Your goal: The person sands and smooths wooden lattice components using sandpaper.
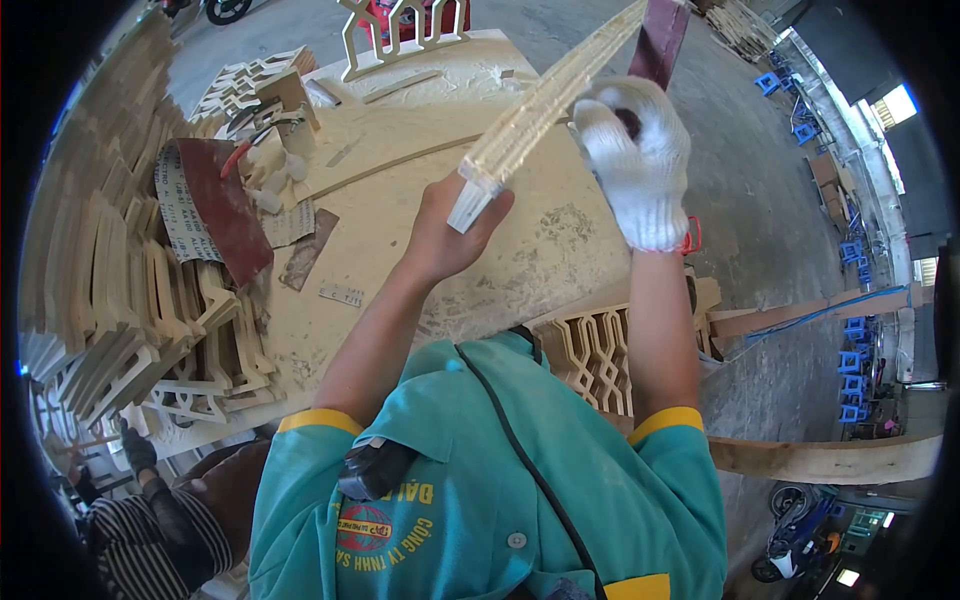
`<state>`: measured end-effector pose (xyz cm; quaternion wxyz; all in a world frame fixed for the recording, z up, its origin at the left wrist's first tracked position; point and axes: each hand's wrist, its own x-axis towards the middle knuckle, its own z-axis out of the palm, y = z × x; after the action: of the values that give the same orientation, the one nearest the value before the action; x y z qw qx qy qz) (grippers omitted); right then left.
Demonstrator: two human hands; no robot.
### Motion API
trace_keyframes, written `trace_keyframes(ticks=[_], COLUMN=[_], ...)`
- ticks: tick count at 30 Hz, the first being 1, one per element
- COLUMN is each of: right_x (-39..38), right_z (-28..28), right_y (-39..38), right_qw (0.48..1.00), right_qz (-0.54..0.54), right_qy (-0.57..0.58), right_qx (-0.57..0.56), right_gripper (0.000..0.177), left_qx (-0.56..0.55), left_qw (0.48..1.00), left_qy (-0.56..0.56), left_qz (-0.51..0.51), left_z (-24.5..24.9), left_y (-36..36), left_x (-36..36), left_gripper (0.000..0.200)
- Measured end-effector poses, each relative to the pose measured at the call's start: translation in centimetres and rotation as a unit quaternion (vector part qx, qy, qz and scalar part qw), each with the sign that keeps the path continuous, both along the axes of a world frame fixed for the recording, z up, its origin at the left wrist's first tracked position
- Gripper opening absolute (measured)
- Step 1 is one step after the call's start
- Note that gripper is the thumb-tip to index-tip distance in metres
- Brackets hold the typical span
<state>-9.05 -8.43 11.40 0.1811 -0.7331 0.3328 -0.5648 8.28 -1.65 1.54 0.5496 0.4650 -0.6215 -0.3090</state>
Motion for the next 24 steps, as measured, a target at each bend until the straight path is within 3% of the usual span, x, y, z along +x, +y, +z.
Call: trace_keyframes(ticks=[3, 4, 6, 9, 12, 13, 15, 16, 20, 24], right_x=[-1.9, -2.1, -3.3, -4.6, -3.6, -3.6, -3.9, -4.2, -5.1, -3.3], right_z=[-0.5, -0.2, -1.0, -1.4, 0.3, 0.0, -1.0, -2.3, -6.2, -5.2], right_y=[2.4, 4.3, 6.6, 9.8, 11.8, 11.8, 11.8, 11.8, 11.2, 12.9], right_qw=[0.989, 0.968, 0.968, 0.975, 0.942, 0.933, 0.91, 0.911, 0.917, 0.897], right_qz=[0.086, 0.086, 0.072, 0.113, 0.052, 0.025, -0.029, -0.066, -0.045, -0.024], right_qy=[-0.027, -0.079, -0.05, 0.137, 0.331, 0.358, 0.413, 0.407, 0.396, 0.433], right_qx=[0.114, 0.222, 0.237, 0.133, 0.019, 0.009, -0.014, -0.022, 0.0, 0.088], right_gripper=[0.008, 0.01, 0.011, 0.014, 0.019, 0.02, 0.023, 0.018, 0.009, 0.019], left_qx=[-0.006, 0.002, 0.019, 0.05, 0.005, -0.037, -0.002, -0.039, 0.005, 0.013], left_qw=[1.0, 1.0, 1.0, 0.998, 0.998, 0.997, 0.993, 0.991, 0.992, 0.99], left_qy=[0.003, 0.004, 0.009, -0.016, -0.046, -0.028, 0.011, -0.002, -0.018, -0.062], left_qz=[-0.001, -0.003, -0.007, -0.018, -0.05, -0.068, -0.117, -0.125, -0.123, -0.123], left_z=[-0.6, -0.5, -0.1, 0.1, 0.2, -0.2, -0.9, -1.3, -1.4, -1.3], left_y=[-0.3, -0.3, -0.2, -0.4, -0.1, -0.1, 0.0, 0.1, 0.6, 0.6], left_x=[0.9, 1.2, 1.7, 2.4, 1.7, 1.1, -0.4, -1.2, -3.0, -3.2], left_gripper=[0.016, 0.017, 0.019, 0.021, 0.024, 0.024, 0.022, 0.019, 0.023, 0.022])
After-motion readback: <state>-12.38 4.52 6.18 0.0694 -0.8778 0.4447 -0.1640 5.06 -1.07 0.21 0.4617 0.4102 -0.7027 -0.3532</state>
